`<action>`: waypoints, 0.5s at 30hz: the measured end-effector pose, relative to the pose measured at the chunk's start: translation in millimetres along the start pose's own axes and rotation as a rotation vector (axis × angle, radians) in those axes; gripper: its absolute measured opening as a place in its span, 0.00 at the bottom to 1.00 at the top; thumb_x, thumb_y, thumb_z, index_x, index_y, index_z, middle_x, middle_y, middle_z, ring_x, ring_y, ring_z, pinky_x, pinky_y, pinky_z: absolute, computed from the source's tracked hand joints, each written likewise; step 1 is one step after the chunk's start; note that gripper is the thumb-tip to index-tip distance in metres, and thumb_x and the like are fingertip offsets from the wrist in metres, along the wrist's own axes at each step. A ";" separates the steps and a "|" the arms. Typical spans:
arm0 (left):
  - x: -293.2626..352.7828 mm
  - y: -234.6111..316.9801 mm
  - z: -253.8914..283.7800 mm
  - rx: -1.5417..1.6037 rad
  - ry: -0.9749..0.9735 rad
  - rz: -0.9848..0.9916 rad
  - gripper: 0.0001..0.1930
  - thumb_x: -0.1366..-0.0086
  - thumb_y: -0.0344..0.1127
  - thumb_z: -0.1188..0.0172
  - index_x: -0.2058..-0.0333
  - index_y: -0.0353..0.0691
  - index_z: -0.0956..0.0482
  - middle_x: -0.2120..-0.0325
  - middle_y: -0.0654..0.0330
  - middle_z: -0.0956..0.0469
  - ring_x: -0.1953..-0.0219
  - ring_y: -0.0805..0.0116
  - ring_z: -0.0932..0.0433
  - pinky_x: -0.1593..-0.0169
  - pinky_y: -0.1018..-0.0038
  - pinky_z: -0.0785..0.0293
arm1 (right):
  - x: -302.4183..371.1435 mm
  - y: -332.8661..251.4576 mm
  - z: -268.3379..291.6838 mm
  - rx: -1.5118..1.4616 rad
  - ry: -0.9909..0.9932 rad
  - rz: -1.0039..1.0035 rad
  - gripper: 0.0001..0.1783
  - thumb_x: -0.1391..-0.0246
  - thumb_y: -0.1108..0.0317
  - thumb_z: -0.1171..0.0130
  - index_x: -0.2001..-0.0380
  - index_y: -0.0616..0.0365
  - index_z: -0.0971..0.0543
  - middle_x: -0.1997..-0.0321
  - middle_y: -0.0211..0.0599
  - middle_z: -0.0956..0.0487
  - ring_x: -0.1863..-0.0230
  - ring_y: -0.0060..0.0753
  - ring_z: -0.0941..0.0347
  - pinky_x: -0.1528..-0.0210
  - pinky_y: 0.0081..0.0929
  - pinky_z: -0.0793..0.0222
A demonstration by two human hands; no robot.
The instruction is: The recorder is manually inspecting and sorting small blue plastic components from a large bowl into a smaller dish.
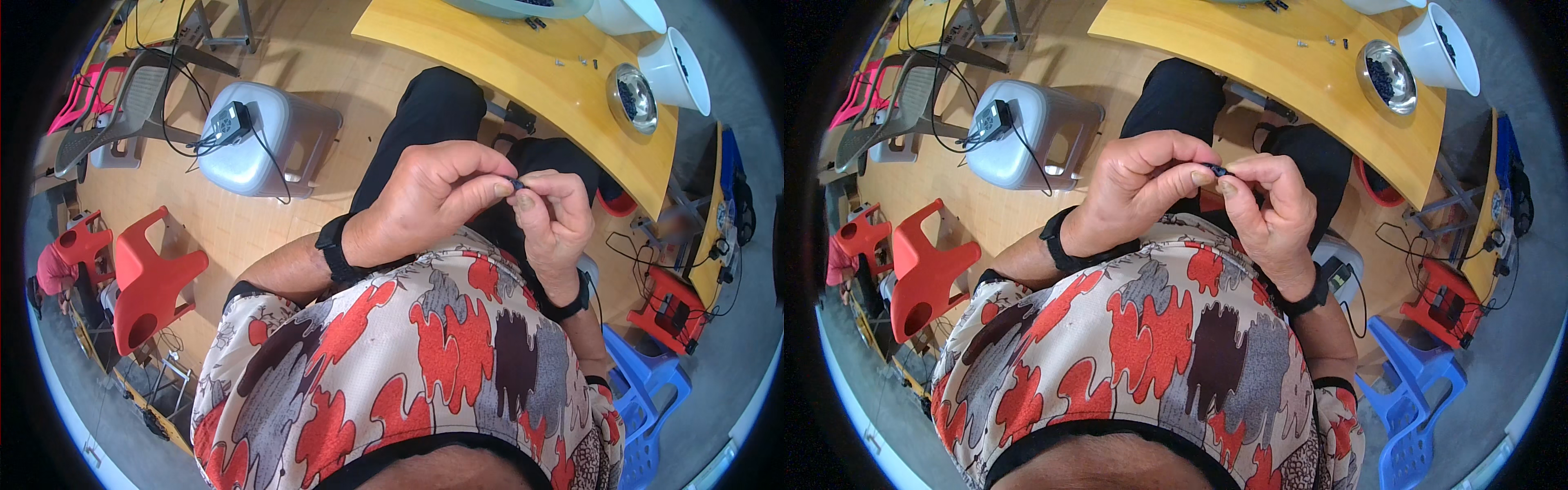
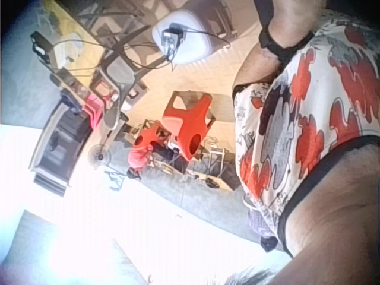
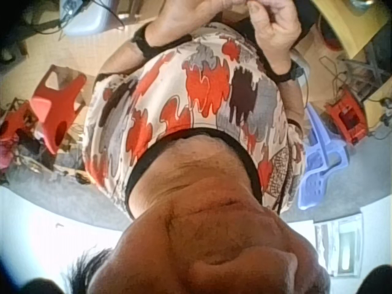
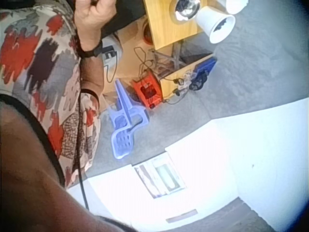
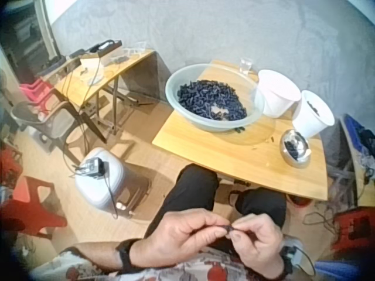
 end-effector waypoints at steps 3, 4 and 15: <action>0.5 -4.6 -1.5 -0.053 -0.010 -0.067 0.07 0.37 0.29 0.44 0.64 0.30 0.24 0.74 0.62 0.23 0.73 0.79 0.25 0.69 0.82 0.27 | 2.3 0.7 -1.1 -0.028 -0.011 0.004 0.06 0.47 0.75 0.42 0.68 0.63 0.29 0.71 0.33 0.23 0.71 0.15 0.28 0.68 0.14 0.31; 0.1 -4.8 -1.3 -0.083 -0.004 -0.089 0.07 0.37 0.30 0.44 0.65 0.31 0.24 0.75 0.63 0.23 0.73 0.79 0.26 0.70 0.82 0.28 | 2.2 1.0 -1.4 -0.050 -0.016 -0.013 0.06 0.47 0.74 0.42 0.68 0.63 0.29 0.71 0.33 0.23 0.71 0.15 0.28 0.68 0.13 0.31; 0.0 2.2 -1.0 -0.083 0.013 0.000 0.10 0.34 0.34 0.48 0.70 0.32 0.26 0.78 0.64 0.27 0.76 0.81 0.30 0.73 0.83 0.31 | -9.7 0.3 1.3 0.187 -0.058 0.113 0.10 0.46 0.67 0.42 0.73 0.62 0.30 0.78 0.32 0.29 0.77 0.20 0.32 0.75 0.19 0.36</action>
Point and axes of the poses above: each hand's wrist, its own x-axis away from the middle knuckle, its own z-axis out of the back of the hand, y = z × x, the point moved 1 cm from there along -x, towards the middle knuckle
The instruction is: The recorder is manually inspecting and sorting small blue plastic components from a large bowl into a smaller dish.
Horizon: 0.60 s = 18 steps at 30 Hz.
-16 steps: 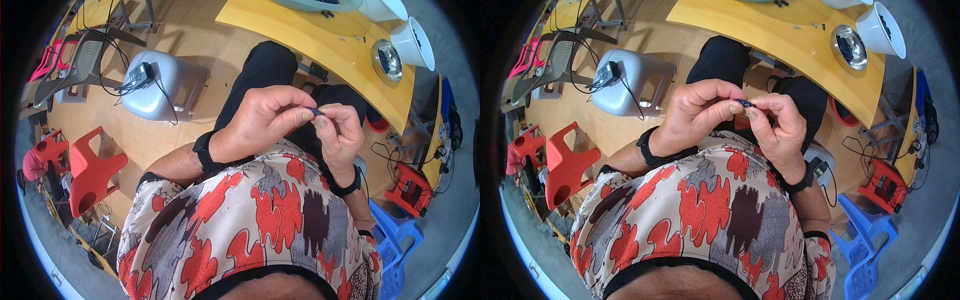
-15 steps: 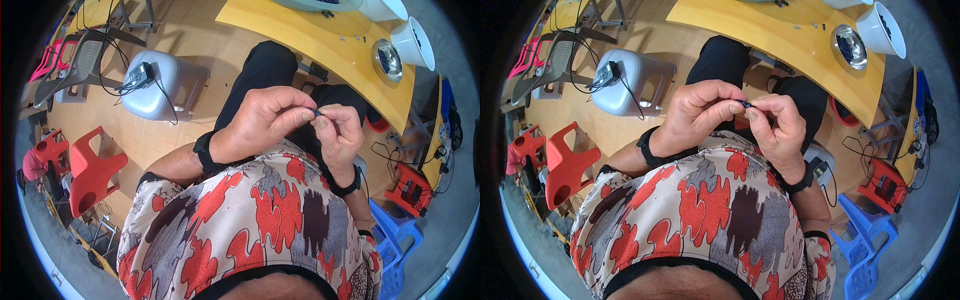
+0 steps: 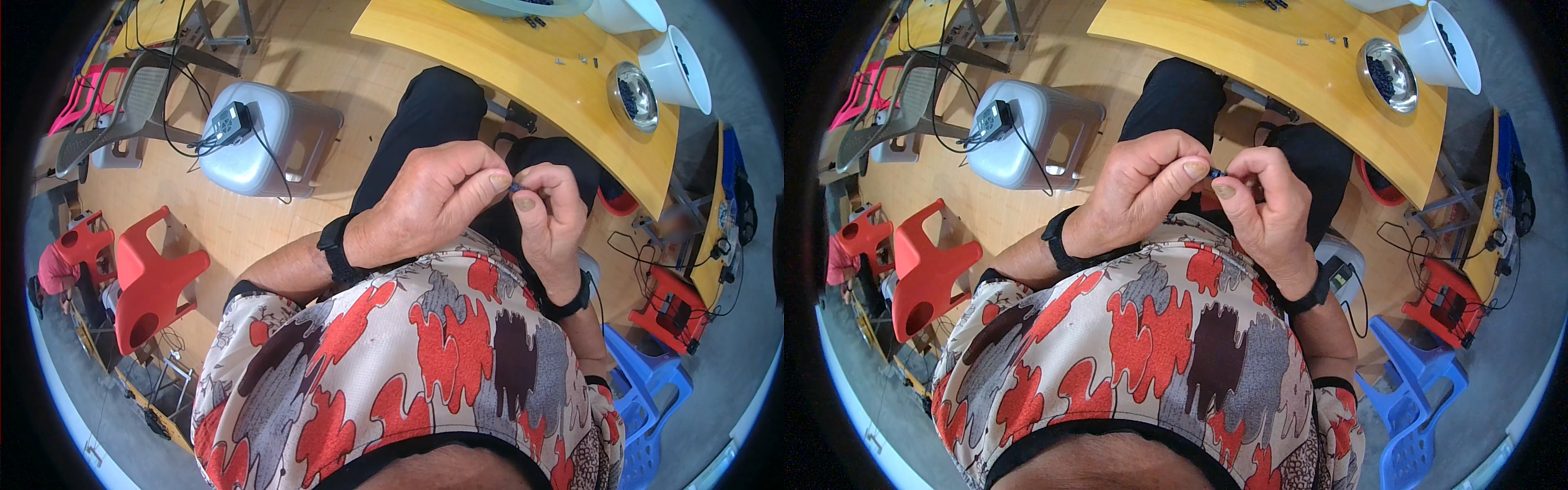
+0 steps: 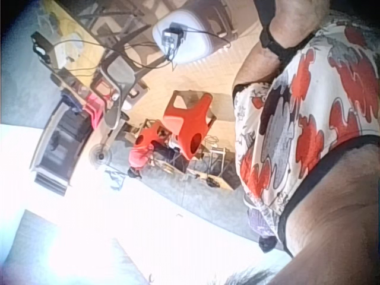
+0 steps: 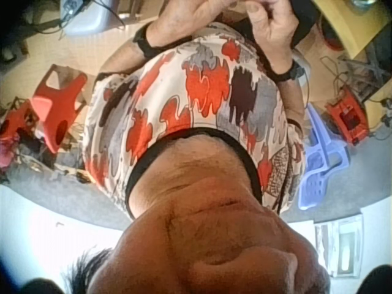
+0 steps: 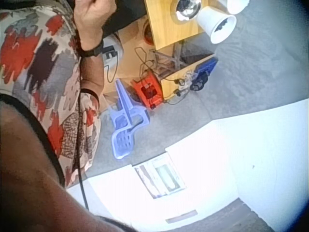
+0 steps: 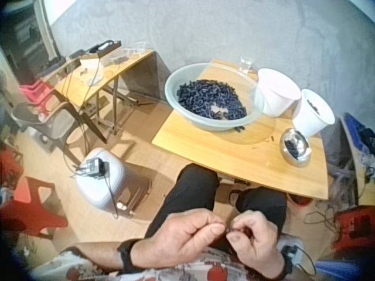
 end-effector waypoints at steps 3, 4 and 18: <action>-2.5 -2.4 -1.8 -0.035 -0.046 -0.053 0.13 0.32 0.35 0.52 0.73 0.32 0.28 0.81 0.65 0.30 0.77 0.80 0.33 0.74 0.82 0.34 | -3.3 -0.4 -2.9 0.138 -0.033 0.108 0.11 0.47 0.68 0.45 0.78 0.62 0.30 0.81 0.36 0.32 0.81 0.30 0.34 0.78 0.25 0.39; -1.9 -2.4 -0.9 -0.017 -0.070 -0.031 0.13 0.32 0.35 0.53 0.73 0.33 0.29 0.81 0.66 0.31 0.78 0.80 0.35 0.74 0.82 0.35 | -4.1 -0.8 -4.6 0.184 -0.028 0.171 0.11 0.47 0.68 0.46 0.80 0.62 0.30 0.82 0.39 0.34 0.82 0.35 0.35 0.79 0.28 0.40; -5.5 2.0 -4.7 0.106 -0.170 -0.078 0.12 0.32 0.34 0.51 0.71 0.31 0.28 0.79 0.64 0.29 0.76 0.79 0.33 0.71 0.81 0.34 | -9.4 -8.1 -3.1 -0.022 -0.014 -0.009 0.11 0.45 0.71 0.50 0.80 0.64 0.30 0.84 0.39 0.32 0.84 0.31 0.32 0.80 0.25 0.38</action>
Point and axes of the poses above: each hand's wrist, its own x-axis away from the middle knuckle, its own z-axis out of the back of the hand, y = z × x, the point moved 1 cm from there along -x, towards the middle knuckle
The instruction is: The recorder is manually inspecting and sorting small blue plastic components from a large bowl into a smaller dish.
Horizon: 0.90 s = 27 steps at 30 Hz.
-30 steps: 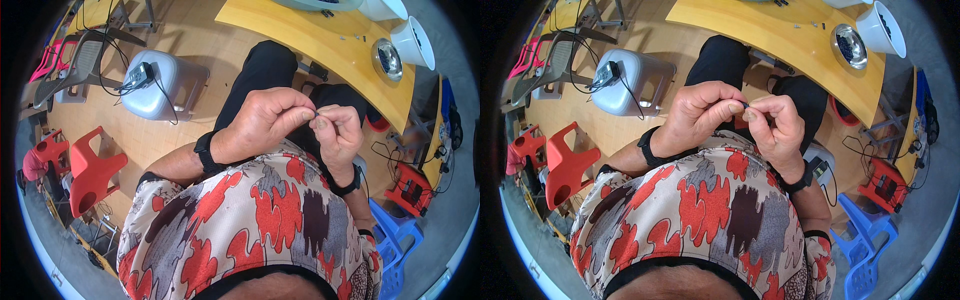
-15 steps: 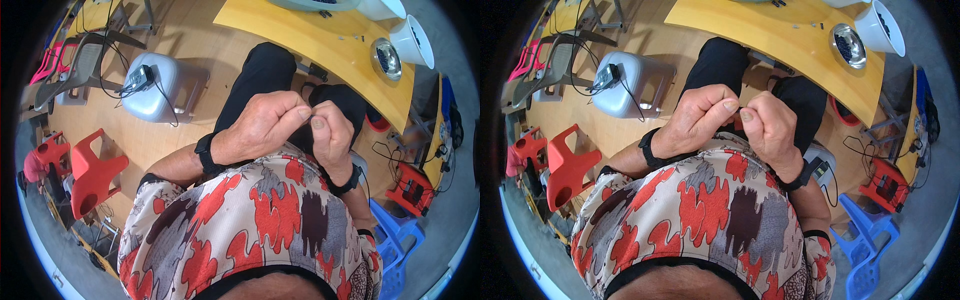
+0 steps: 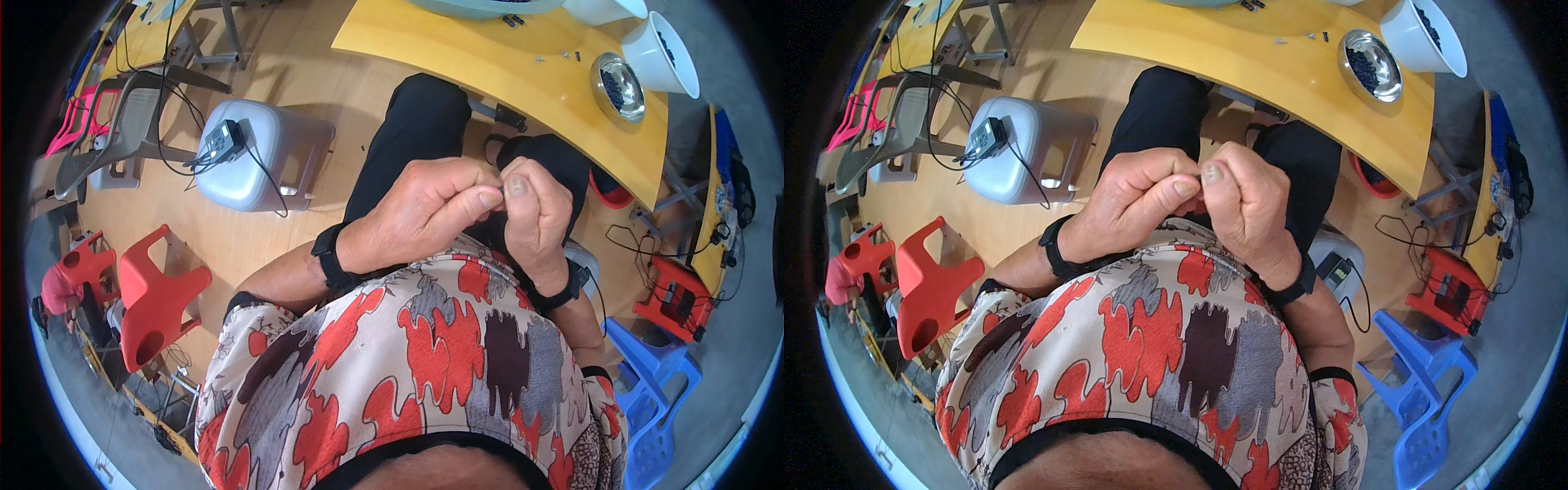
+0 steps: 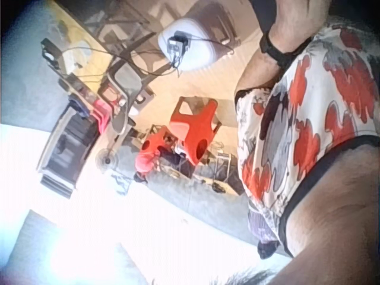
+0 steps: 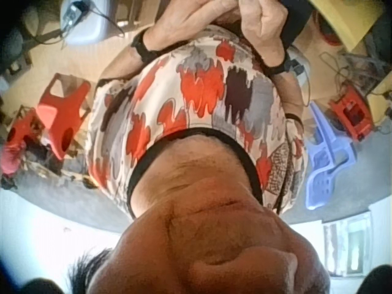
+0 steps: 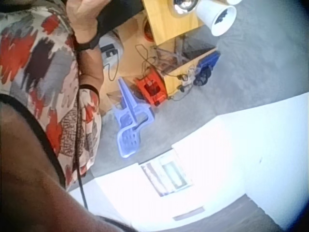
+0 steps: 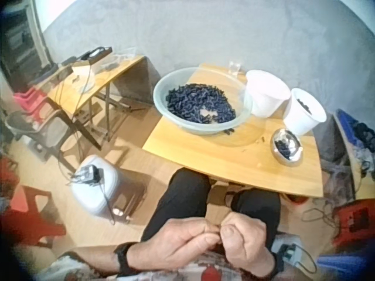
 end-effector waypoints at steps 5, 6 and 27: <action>0.2 -1.8 -1.1 0.020 0.016 0.075 0.11 0.32 0.33 0.53 0.69 0.30 0.27 0.78 0.63 0.28 0.75 0.79 0.32 0.70 0.81 0.32 | -2.4 2.2 1.7 0.097 0.069 -0.009 0.12 0.44 0.70 0.52 0.80 0.64 0.30 0.85 0.38 0.32 0.84 0.29 0.32 0.80 0.24 0.37; -0.3 -0.6 -0.8 0.031 0.008 0.096 0.11 0.32 0.32 0.53 0.68 0.30 0.27 0.77 0.63 0.27 0.74 0.79 0.31 0.69 0.81 0.32 | -2.4 1.0 3.2 0.082 0.060 -0.055 0.12 0.43 0.70 0.52 0.79 0.64 0.30 0.84 0.36 0.32 0.83 0.26 0.32 0.79 0.23 0.37; -4.4 0.1 9.6 0.400 0.000 0.450 0.08 0.37 0.28 0.45 0.61 0.32 0.22 0.70 0.59 0.21 0.67 0.77 0.24 0.60 0.81 0.26 | 5.5 8.5 -0.5 0.318 0.124 0.241 0.23 0.64 0.72 0.29 0.61 0.61 0.26 0.68 0.37 0.23 0.73 0.26 0.26 0.74 0.19 0.30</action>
Point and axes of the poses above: each hand's wrist, its own x-axis away from the middle knuckle, its own z-axis out of the back of the hand, y = z × x, the point moved 1 cm from there along -x, towards the middle knuckle
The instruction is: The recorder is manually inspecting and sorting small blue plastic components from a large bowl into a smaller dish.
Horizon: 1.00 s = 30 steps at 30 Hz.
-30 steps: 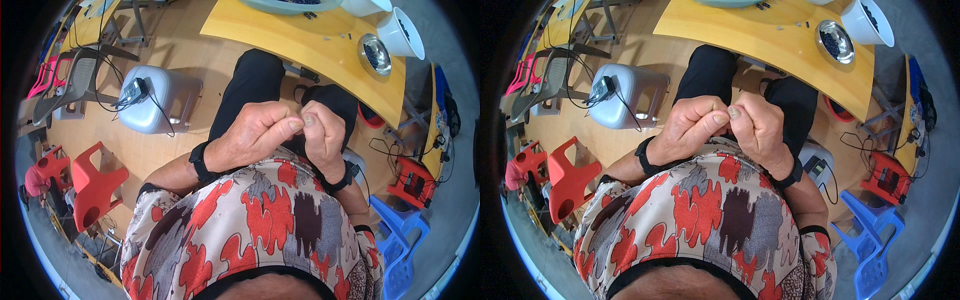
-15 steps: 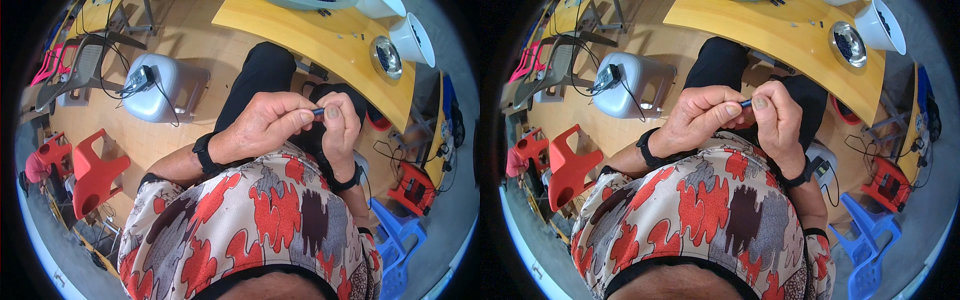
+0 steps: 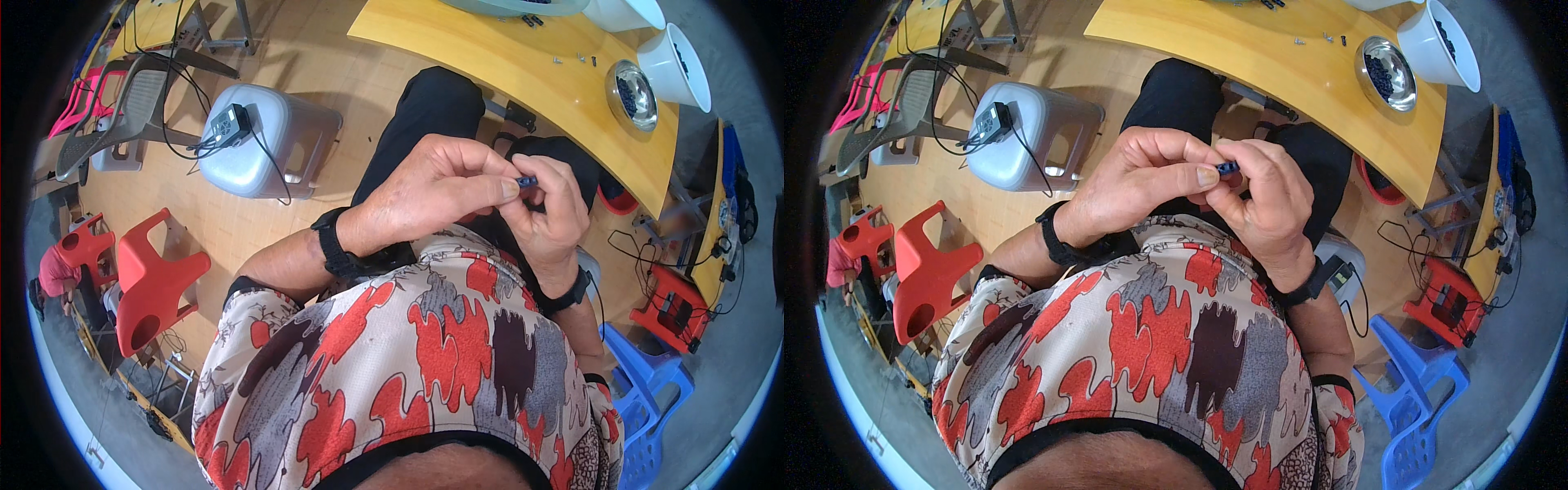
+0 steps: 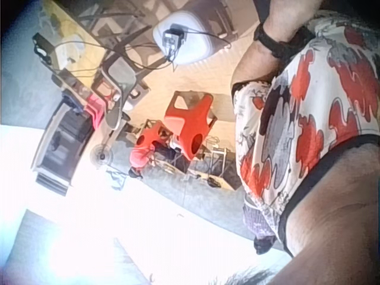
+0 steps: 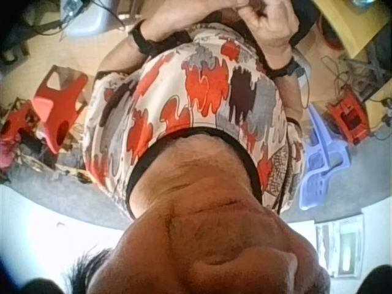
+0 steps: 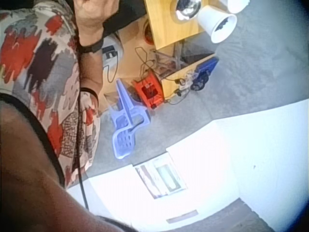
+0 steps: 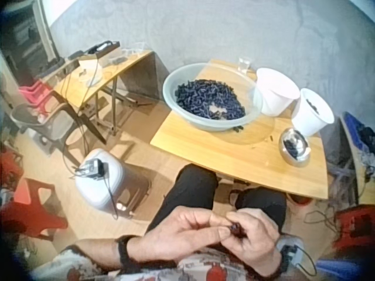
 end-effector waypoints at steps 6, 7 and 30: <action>-1.0 -1.5 0.4 -0.050 0.033 -0.017 0.08 0.38 0.28 0.45 0.62 0.32 0.21 0.71 0.60 0.21 0.67 0.79 0.24 0.61 0.81 0.26 | -4.2 3.4 -6.9 0.124 0.018 0.144 0.23 0.63 0.68 0.30 0.60 0.62 0.24 0.68 0.40 0.22 0.72 0.33 0.24 0.71 0.25 0.27; -1.0 -1.7 1.0 -0.087 0.037 -0.033 0.08 0.38 0.28 0.44 0.62 0.31 0.21 0.71 0.60 0.21 0.68 0.79 0.24 0.62 0.81 0.26 | -4.8 3.2 -7.6 0.158 0.017 0.174 0.23 0.63 0.66 0.30 0.60 0.61 0.23 0.68 0.39 0.22 0.72 0.33 0.24 0.70 0.24 0.27; -8.2 -5.5 0.4 -0.056 0.090 0.051 0.09 0.37 0.33 0.46 0.71 0.34 0.22 0.79 0.65 0.25 0.76 0.82 0.29 0.72 0.84 0.32 | -15.4 11.4 0.9 0.223 -0.184 0.140 0.22 0.65 0.70 0.36 0.60 0.60 0.24 0.67 0.41 0.21 0.69 0.38 0.23 0.67 0.28 0.26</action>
Point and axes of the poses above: each hand's wrist, its own x-axis away from the middle knuckle, its own z-axis out of the back of the hand, y = z × x, the point moved 1 cm from there along -x, towards the middle knuckle
